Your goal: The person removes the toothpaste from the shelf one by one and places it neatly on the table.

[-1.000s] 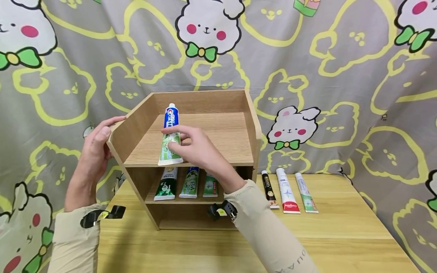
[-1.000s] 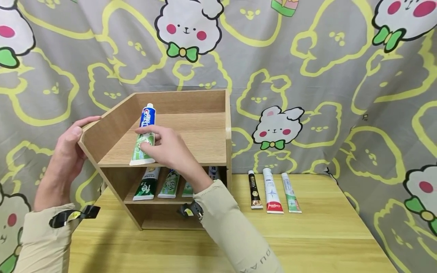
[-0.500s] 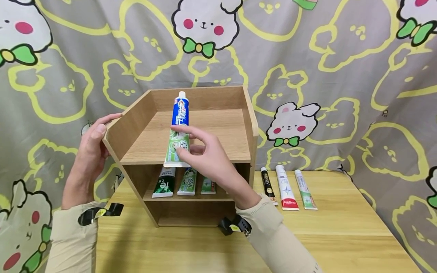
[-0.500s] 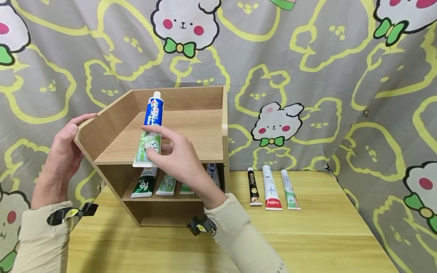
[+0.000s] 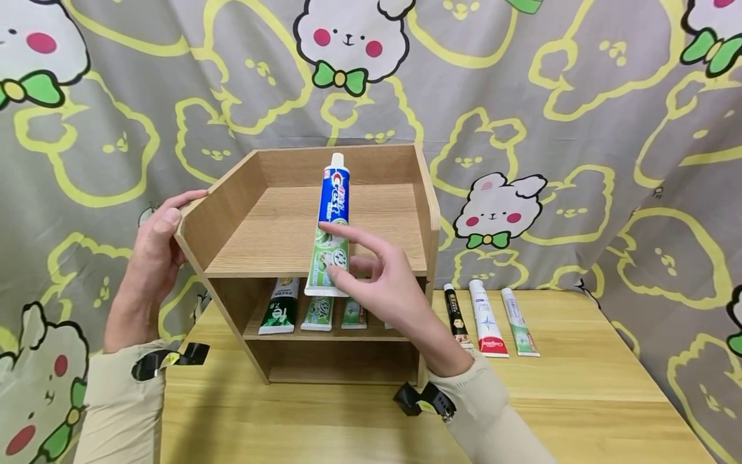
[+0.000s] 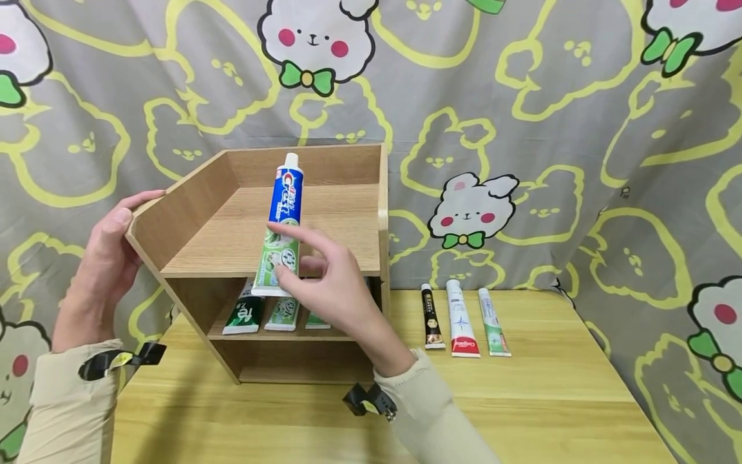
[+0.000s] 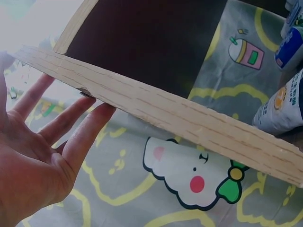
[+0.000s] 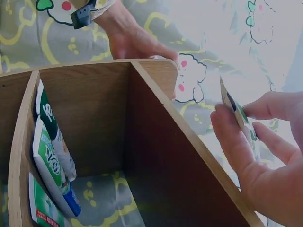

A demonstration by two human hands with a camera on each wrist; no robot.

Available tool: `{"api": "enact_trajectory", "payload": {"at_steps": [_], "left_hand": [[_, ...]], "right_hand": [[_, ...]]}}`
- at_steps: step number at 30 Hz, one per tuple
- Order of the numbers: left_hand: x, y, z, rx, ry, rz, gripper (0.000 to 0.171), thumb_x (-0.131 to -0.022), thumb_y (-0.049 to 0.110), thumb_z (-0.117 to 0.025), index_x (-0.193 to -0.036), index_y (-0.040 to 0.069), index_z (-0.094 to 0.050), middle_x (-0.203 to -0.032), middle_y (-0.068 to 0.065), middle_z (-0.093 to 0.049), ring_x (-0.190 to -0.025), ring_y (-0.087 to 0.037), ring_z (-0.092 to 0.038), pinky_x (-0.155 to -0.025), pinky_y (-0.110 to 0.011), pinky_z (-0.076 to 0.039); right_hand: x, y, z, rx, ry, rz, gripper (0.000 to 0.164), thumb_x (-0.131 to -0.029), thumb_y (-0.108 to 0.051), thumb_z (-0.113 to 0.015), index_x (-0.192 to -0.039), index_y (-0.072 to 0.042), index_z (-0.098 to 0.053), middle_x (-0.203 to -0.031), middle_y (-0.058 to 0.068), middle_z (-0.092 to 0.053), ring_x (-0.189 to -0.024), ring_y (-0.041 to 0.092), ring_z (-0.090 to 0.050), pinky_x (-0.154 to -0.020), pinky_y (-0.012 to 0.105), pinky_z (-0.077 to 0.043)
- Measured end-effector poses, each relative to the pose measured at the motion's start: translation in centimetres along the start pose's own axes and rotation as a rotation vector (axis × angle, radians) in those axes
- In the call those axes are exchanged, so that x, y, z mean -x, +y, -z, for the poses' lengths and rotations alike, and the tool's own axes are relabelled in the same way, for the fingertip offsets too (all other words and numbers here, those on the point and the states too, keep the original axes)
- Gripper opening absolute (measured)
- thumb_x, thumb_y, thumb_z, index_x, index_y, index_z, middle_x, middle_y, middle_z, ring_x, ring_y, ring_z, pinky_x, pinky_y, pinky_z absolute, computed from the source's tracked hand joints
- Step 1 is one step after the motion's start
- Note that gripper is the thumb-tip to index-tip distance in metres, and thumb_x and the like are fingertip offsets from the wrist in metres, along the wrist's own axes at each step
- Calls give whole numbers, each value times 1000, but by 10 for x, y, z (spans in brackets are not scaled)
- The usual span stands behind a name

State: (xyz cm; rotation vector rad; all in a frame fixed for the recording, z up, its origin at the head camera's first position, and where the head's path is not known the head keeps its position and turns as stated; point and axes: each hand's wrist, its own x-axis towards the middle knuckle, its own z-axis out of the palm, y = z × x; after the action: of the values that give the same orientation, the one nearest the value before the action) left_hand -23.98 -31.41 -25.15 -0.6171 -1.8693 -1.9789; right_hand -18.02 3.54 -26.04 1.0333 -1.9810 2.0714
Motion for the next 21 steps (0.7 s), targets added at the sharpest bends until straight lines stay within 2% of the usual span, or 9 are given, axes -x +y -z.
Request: {"api": "enact_trajectory", "payload": {"at_steps": [4, 7, 14, 18, 21], "left_hand": [[0, 0, -1, -16, 6, 8, 51, -98, 31, -53, -142, 6, -59, -122, -18, -57, -86, -23, -65, -60, -29, -57], [1, 1, 0, -26, 9, 12, 51, -99, 32, -53, -142, 7, -59, -124, -18, -56, -88, -24, -65, -61, -29, -57], [2, 1, 2, -22, 12, 5, 51, -98, 30, -53, -142, 6, -59, -124, -19, -55, -90, -25, -63, -62, -29, -57], [0, 0, 1, -16, 10, 0, 51, -98, 31, -54, -141, 5, -60, -122, -19, -56, -88, -25, -63, -61, -28, -55], [-1, -2, 1, -13, 12, -8, 51, -97, 31, -54, -140, 5, -61, -118, -18, -58, -83, -24, -62, -57, -26, -52]], "right_hand": [[9, -1, 4, 14, -6, 7, 52, -96, 1, -65, -145, -19, -60, -149, 1, -51, -108, 24, -72, -74, 39, -62], [16, -3, 6, 19, -3, 15, 52, -96, 2, -65, -144, -17, -60, -150, 2, -51, -109, 25, -71, -77, 40, -61], [32, -8, 11, 80, 12, 39, 53, -94, 2, -68, -142, -17, -62, -139, 3, -58, -109, 26, -70, -79, 40, -60], [43, -10, 18, 131, 17, 59, 53, -93, 3, -70, -141, -18, -64, -133, 1, -60, -92, 19, -69, -72, 34, -61], [52, -10, 23, 147, 14, 82, 52, -92, 5, -71, -139, -15, -65, -128, 3, -61, -79, 19, -63, -61, 28, -58]]}}
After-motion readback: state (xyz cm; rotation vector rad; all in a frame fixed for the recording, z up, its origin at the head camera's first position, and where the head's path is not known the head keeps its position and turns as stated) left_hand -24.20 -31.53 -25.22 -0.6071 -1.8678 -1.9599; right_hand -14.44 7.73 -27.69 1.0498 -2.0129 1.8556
